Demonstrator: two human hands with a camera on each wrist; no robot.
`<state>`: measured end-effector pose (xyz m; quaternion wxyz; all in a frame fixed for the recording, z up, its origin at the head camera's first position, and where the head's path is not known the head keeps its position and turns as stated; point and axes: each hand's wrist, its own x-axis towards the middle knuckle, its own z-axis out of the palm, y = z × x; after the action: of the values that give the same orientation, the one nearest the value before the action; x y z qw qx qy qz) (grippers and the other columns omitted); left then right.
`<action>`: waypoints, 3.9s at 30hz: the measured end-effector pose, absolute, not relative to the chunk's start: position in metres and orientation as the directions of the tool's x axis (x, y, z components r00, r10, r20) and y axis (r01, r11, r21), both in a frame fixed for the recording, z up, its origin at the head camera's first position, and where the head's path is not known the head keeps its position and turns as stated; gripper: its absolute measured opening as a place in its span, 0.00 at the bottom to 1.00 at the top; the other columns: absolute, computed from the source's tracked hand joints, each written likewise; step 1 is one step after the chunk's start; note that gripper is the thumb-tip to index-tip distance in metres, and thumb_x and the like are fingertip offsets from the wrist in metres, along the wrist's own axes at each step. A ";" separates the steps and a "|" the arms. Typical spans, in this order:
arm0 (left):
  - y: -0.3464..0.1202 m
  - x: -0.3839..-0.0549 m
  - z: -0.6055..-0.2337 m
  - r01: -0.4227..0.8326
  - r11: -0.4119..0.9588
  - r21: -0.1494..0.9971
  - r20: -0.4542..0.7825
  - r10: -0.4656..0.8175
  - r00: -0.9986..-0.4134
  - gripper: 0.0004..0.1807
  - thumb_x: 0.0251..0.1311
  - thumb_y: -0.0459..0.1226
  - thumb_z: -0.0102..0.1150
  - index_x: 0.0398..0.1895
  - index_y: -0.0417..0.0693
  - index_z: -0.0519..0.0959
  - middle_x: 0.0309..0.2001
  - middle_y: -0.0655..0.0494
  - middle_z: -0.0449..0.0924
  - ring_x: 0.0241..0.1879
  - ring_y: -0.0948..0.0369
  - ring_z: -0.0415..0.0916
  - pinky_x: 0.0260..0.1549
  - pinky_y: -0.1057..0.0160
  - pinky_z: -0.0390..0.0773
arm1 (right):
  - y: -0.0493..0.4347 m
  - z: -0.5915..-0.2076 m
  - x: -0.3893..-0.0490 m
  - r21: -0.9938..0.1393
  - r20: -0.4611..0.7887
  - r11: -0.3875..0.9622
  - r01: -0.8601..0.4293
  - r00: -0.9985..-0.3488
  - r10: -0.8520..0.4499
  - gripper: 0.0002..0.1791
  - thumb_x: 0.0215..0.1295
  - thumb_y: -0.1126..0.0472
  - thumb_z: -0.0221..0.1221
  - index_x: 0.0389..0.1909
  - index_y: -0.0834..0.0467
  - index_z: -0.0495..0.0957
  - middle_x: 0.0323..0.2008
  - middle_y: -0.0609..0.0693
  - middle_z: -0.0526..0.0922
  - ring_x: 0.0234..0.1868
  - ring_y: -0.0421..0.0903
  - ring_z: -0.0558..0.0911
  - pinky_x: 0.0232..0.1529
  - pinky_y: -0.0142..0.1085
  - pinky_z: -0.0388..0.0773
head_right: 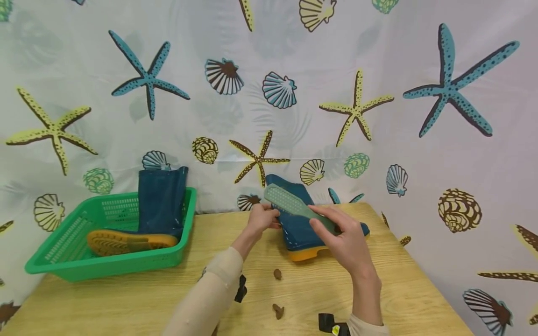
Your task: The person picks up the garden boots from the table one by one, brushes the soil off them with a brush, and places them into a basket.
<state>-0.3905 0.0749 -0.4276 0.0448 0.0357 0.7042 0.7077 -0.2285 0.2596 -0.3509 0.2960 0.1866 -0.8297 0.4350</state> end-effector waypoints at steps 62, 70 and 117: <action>-0.120 -0.280 -0.392 0.332 0.417 0.846 0.231 0.274 -0.934 0.18 0.63 0.34 0.62 0.56 0.54 0.80 0.47 0.55 0.84 0.47 0.56 0.82 0.51 0.54 0.81 | 0.203 -0.354 -0.244 -0.462 0.717 0.533 -0.709 -0.652 -0.246 0.24 0.57 0.74 0.65 0.55 0.55 0.83 0.44 0.49 0.84 0.36 0.33 0.74 0.33 0.23 0.71; -0.131 -0.277 -0.397 0.323 0.384 0.865 0.159 0.402 -0.902 0.19 0.63 0.34 0.63 0.57 0.53 0.80 0.51 0.54 0.84 0.50 0.56 0.82 0.52 0.52 0.80 | 0.198 -0.358 -0.244 -0.413 0.731 0.503 -0.759 -0.606 -0.314 0.25 0.57 0.75 0.65 0.56 0.56 0.82 0.42 0.43 0.82 0.30 0.33 0.69 0.28 0.27 0.67; -0.124 -0.277 -0.390 0.400 0.472 0.785 0.247 0.354 -0.902 0.21 0.70 0.47 0.57 0.62 0.51 0.76 0.51 0.49 0.85 0.49 0.52 0.84 0.49 0.50 0.82 | 0.170 -0.356 -0.251 -0.193 0.746 0.599 -0.777 -0.512 -0.425 0.29 0.53 0.70 0.70 0.58 0.53 0.82 0.33 0.43 0.69 0.27 0.34 0.61 0.27 0.23 0.59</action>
<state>-0.2765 -0.1240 -0.3905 -0.0250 0.2199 0.8575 0.4644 -0.2510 0.1701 -0.3564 0.3351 0.3626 -0.8289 0.2631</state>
